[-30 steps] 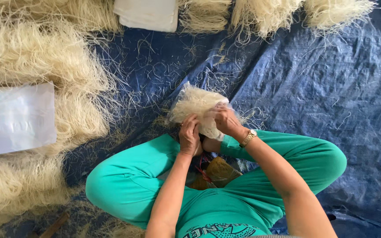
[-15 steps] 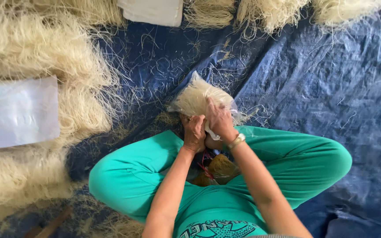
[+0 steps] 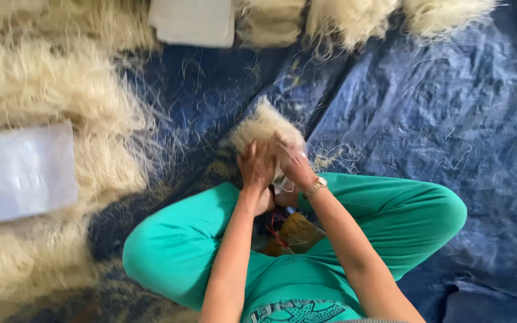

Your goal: The person packs bundles of light-colored fibrous material into clear plastic bags by hand, using their fingers to compress the material and then sealing the bags.

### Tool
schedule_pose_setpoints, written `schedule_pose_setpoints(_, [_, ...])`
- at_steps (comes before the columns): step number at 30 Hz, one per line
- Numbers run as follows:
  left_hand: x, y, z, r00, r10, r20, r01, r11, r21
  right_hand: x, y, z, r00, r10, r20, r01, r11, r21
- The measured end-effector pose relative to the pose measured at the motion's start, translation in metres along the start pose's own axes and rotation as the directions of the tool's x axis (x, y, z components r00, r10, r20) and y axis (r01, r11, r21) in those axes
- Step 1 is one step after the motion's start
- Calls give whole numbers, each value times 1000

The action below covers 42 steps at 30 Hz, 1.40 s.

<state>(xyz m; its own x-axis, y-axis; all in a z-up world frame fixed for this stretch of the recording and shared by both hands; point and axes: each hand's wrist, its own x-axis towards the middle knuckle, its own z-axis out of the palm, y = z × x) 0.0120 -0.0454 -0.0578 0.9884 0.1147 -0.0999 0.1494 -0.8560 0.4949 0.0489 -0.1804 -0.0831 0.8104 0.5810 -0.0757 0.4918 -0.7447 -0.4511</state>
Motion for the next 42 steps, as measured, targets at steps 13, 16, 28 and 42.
schedule_pose_setpoints(13, [-17, 14, -22, 973, 23, 231, -11, 998, -55, -15, 7, -16, 985, 28, -170, -41, 997, -70])
schedule_pose_setpoints(16, [-9, 20, -41, 907, -54, 417, 90, 994, -66, -58, 1, -53, 965, -50, -259, 103, 975, 195])
schedule_pose_setpoints(28, [68, 121, 15, 913, 287, 291, -400, 770, 497, -146, -21, -9, 648, 735, 201, -628, 365, 688])
schedule_pose_setpoints(42, [-6, 29, -95, 939, -234, -251, -8, 717, -697, -17, -64, -182, 650, 759, 29, -264, 189, 946])
